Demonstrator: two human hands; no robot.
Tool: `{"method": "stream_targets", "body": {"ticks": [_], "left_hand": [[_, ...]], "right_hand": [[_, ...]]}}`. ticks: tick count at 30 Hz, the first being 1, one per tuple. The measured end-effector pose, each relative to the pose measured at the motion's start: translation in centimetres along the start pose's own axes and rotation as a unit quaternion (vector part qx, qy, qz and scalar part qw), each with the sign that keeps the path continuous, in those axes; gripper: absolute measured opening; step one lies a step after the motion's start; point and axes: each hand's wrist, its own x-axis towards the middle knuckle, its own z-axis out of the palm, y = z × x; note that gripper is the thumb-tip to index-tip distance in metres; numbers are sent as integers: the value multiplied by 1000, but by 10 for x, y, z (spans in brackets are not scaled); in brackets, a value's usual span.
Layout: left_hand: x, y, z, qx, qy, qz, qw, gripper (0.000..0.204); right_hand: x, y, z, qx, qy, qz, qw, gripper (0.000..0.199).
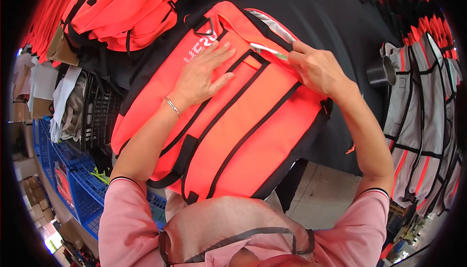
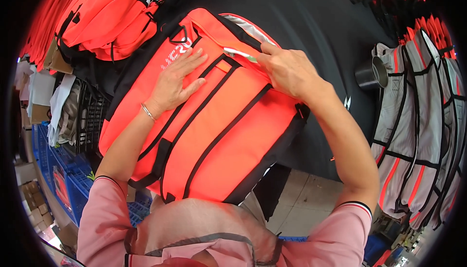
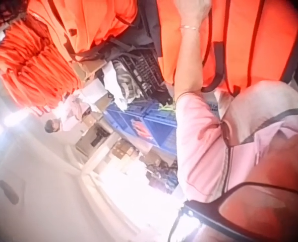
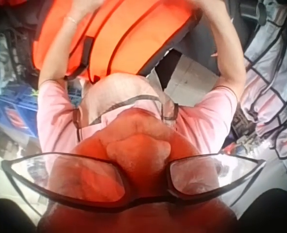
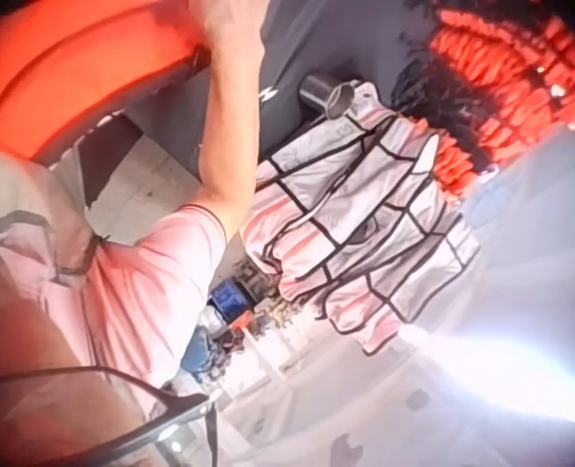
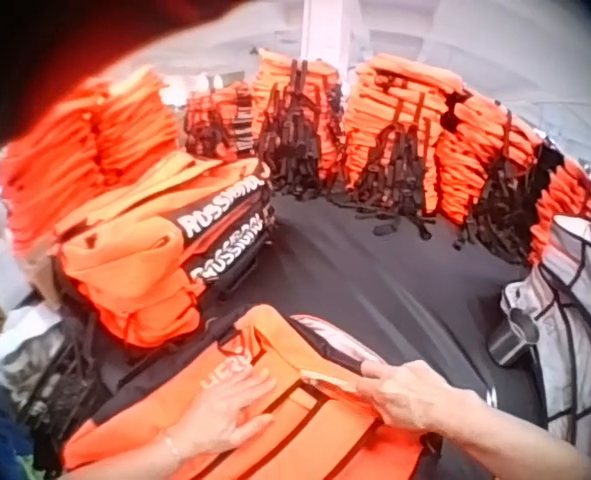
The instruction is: Inspecting and trimming loose threads from pink and black backpacks and laptop sleeves.
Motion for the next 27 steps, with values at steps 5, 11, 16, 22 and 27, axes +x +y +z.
{"method": "stream_targets", "body": {"ticks": [5,11,16,22,27], "left_hand": [[10,72,-11,40,8,40,998,70],[-24,65,9,85,-98,62,990,65],[-29,68,7,75,-55,61,994,60],[-24,71,14,70,-57,75,993,60],[-30,69,8,72,-53,59,994,59]], "right_hand": [[-22,4,-6,0,-50,34,998,6],[-52,-2,-20,-38,-18,17,999,7],[-99,-8,-61,-11,-87,71,994,2],[-58,-7,2,-12,-23,59,998,3],[-106,-23,-38,4,-94,76,993,14]]}}
